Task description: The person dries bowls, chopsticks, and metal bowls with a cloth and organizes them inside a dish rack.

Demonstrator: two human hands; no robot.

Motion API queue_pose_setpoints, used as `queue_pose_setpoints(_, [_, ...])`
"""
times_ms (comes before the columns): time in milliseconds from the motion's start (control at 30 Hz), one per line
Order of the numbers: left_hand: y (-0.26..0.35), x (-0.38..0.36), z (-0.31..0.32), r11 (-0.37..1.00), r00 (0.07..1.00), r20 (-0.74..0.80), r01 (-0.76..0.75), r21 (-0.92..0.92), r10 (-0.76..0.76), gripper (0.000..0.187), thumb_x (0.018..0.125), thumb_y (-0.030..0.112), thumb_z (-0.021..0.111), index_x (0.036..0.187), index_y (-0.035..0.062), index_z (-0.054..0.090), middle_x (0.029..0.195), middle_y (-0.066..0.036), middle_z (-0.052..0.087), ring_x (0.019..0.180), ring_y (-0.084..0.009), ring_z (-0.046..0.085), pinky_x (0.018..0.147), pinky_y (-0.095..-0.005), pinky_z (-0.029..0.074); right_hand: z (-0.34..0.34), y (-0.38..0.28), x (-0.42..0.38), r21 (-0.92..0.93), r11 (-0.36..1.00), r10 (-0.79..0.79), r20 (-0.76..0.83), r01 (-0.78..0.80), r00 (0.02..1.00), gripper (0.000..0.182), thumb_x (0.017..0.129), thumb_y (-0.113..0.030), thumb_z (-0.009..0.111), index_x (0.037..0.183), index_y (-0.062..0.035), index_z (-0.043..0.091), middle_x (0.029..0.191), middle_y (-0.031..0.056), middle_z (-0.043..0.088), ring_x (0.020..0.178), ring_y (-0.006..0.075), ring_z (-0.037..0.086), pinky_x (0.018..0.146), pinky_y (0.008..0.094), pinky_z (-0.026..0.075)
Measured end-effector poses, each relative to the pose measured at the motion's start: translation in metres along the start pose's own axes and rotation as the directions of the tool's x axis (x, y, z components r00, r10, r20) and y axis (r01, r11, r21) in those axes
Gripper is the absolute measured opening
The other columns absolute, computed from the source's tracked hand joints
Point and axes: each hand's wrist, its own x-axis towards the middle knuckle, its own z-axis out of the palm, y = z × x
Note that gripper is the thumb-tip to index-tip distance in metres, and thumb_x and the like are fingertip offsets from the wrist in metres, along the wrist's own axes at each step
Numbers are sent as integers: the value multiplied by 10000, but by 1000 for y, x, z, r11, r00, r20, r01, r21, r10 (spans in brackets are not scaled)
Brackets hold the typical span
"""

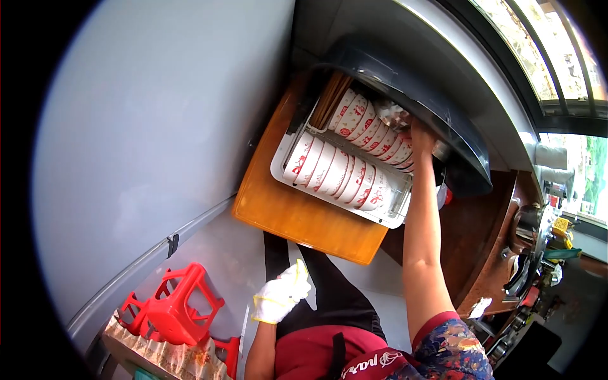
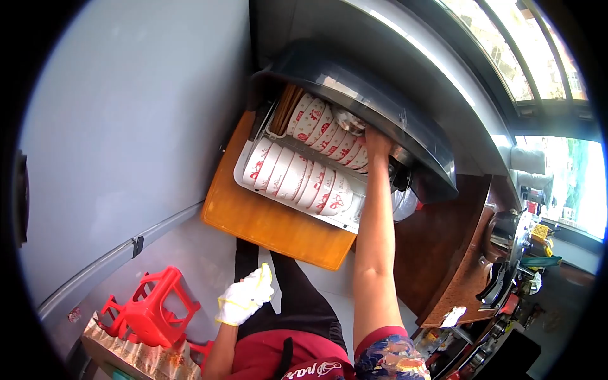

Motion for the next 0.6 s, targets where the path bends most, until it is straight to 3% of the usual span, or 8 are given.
queue_pose_setpoints(133, [9, 0, -11, 955, 985, 34, 170, -242, -167, 277, 923, 217, 494, 1124, 47, 580, 1039, -68, 616, 834, -133, 608, 667, -250, 476, -39, -40, 16, -323, 946, -23, -48, 6, 999, 334, 935, -325, 412, 925, -65, 621, 688, 113, 647, 546, 230, 620, 527, 369, 496])
queue_pose_setpoints(200, [-9, -2, -7, 946, 979, 48, 203, -252, -197, 265, 923, 214, 497, 1101, 40, 587, 1010, -62, 616, 814, -137, 595, 661, -249, 468, -52, -49, 13, -480, 832, -424, -226, 278, 877, 328, 929, -330, 435, 947, -68, 631, 735, 129, 655, 669, 257, 648, 597, 404, 502])
queue_pose_setpoints(267, [-24, -6, -8, 999, 1000, 23, 14, -30, -14, 258, 928, 209, 491, 1100, 39, 583, 982, -56, 614, 773, -148, 574, 644, -250, 457, -61, -57, -1, -588, 803, -157, -44, 102, 987, 295, 909, -330, 482, 946, -105, 668, 866, 154, 670, 848, 326, 636, 769, 426, 479])
queue_pose_setpoints(333, [-48, -8, -3, 990, 991, 34, -128, 60, 126, 254, 931, 197, 490, 1115, 42, 569, 965, -48, 606, 726, -156, 537, 618, -252, 440, -106, -148, -5, -161, 928, 345, 42, -335, 938, 266, 899, -317, 502, 934, -127, 685, 899, 156, 673, 862, 350, 629, 817, 421, 464])
queue_pose_setpoints(467, [-78, -11, 14, 977, 997, 79, 2, -213, 15, 274, 917, 163, 505, 1166, 51, 530, 978, -41, 582, 683, -157, 462, 577, -249, 397, -81, -178, -40, 19, 993, 114, 74, -115, 991, 251, 843, -281, 571, 951, -73, 661, 739, 189, 647, 708, 384, 629, 676, 455, 490])
queue_pose_setpoints(533, [-70, -3, 12, 616, 966, 176, 255, -746, -187, 305, 883, 152, 526, 1172, 53, 527, 1010, -63, 580, 705, -177, 466, 580, -266, 407, -67, -195, -40, 94, 995, 16, 60, -21, 998, 227, 830, -237, 585, 966, -68, 653, 707, 195, 634, 686, 388, 620, 663, 456, 489])
queue_pose_setpoints(567, [-64, -1, 12, 22, 903, 330, 350, -937, -276, 324, 854, 151, 544, 1163, 53, 534, 1031, -85, 584, 729, -199, 485, 588, -287, 429, -58, -201, -36, 114, 993, 7, 104, -19, 995, 238, 821, -232, 589, 965, -52, 649, 697, 195, 630, 683, 384, 621, 663, 454, 489])
queue_pose_setpoints(600, [-61, -1, 12, -312, 871, 413, 328, -892, -264, 353, 842, 154, 553, 1178, 51, 518, 1050, -97, 572, 745, -208, 477, 590, -293, 432, -50, -210, -30, 133, 990, 33, 145, -52, 989, 242, 814, -236, 594, 951, -43, 648, 711, 201, 635, 703, 384, 626, 671, 452, 493])
